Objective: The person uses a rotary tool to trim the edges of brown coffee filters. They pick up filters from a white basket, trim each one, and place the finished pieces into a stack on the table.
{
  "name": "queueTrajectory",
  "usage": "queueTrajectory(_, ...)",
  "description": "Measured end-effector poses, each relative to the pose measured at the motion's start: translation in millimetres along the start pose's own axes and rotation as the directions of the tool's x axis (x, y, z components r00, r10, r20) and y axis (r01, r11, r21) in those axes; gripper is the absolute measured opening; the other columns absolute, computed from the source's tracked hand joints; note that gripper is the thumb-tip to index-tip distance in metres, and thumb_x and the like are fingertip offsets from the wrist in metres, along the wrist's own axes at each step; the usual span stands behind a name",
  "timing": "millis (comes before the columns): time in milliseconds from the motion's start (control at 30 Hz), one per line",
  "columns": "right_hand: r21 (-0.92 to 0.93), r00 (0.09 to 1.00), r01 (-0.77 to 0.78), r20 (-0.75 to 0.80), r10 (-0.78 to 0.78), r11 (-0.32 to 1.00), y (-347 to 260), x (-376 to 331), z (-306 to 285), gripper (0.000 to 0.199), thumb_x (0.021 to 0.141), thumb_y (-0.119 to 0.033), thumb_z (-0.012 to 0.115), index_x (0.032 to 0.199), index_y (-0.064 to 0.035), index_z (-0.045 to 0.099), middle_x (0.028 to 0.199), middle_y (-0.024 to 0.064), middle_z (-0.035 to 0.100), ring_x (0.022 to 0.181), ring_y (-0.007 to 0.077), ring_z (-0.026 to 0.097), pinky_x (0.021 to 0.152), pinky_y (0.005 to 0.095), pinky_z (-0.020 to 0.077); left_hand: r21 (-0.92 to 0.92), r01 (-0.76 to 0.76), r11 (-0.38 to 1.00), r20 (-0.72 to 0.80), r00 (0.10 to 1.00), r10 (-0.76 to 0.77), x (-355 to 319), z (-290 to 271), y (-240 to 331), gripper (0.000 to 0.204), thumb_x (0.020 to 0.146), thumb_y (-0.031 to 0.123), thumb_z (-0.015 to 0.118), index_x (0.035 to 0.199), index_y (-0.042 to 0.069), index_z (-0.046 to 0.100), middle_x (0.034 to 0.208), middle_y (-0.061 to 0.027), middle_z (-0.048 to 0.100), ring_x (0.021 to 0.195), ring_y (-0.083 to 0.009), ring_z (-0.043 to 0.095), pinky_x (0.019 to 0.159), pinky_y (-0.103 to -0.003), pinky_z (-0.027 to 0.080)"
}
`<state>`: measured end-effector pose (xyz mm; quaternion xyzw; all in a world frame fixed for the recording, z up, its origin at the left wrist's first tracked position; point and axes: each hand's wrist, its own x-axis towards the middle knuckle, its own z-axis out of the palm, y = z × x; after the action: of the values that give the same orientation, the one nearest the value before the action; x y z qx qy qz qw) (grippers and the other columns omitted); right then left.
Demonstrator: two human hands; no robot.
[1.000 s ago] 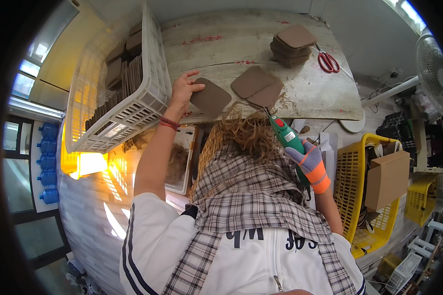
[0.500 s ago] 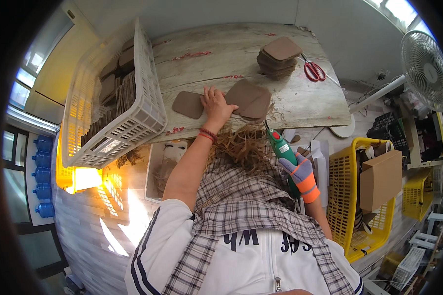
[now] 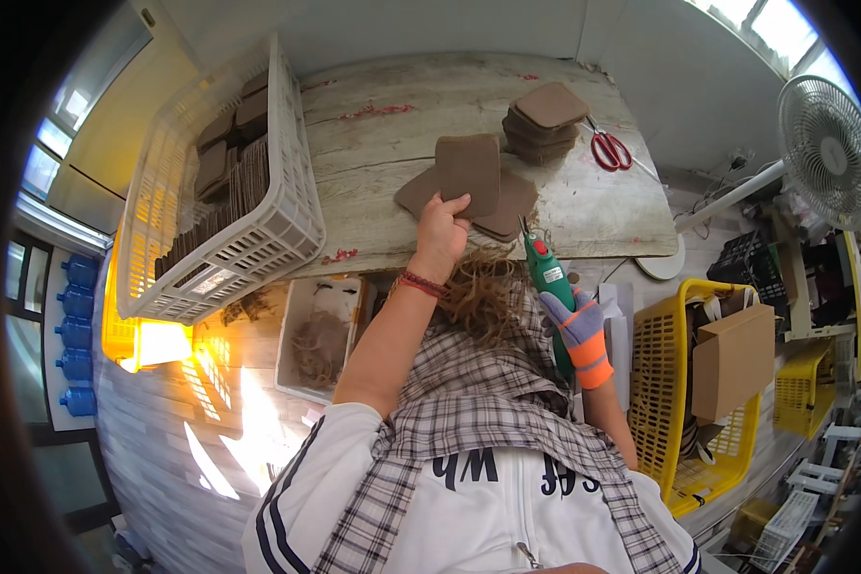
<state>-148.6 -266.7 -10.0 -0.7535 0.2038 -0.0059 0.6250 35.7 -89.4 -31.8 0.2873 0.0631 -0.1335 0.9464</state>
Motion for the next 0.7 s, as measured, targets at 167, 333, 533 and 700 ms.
queueTrajectory(167,0.129,0.999,-0.044,-0.008,0.045,0.991,-29,-3,6,0.038,0.080,-0.025,0.073,0.103,0.0009,0.057,0.070,0.0023,0.060,0.057,0.0075,0.055,0.046,0.0217,0.0437,-0.220,0.010,0.975,0.020,1.000,-0.006,-12,19,-14,0.038,0.085,-0.002,0.059,0.120,0.002,0.046,0.119,-0.0103,0.054,0.110,-0.0258,0.052,0.098,-0.041,0.041)
queueTrajectory(333,0.156,0.999,-0.049,-0.008,0.051,0.987,-37,-5,9,0.039,0.080,-0.025,0.072,0.104,0.0012,0.056,0.070,0.0027,0.060,0.056,0.0081,0.055,0.045,0.0223,0.0446,-0.295,-0.005,0.956,-0.040,0.999,-0.007,-20,33,-26,0.038,0.085,-0.001,0.060,0.120,0.008,0.047,0.119,-0.0067,0.055,0.110,-0.0249,0.052,0.097,-0.042,0.040)
queueTrajectory(533,0.151,0.999,-0.039,-0.011,0.041,0.988,-36,-4,9,0.039,0.080,-0.025,0.072,0.104,0.0018,0.056,0.069,0.0027,0.059,0.056,0.0083,0.055,0.045,0.0223,0.0450,-0.302,0.048,0.952,-0.018,0.998,-0.056,-27,37,-33,0.037,0.086,0.000,0.060,0.120,0.010,0.048,0.119,-0.0064,0.055,0.109,-0.0248,0.053,0.096,-0.043,0.041)
queueTrajectory(700,0.180,0.999,-0.042,-0.022,0.047,0.983,-43,-6,8,0.038,0.080,-0.024,0.072,0.104,0.0016,0.056,0.069,0.0022,0.058,0.055,0.0082,0.054,0.046,0.0218,0.0437,-0.234,0.128,0.964,0.062,0.991,-0.116,-31,27,-45,0.035,0.086,0.001,0.059,0.119,0.008,0.050,0.117,-0.0081,0.057,0.106,-0.0246,0.056,0.095,-0.041,0.045)
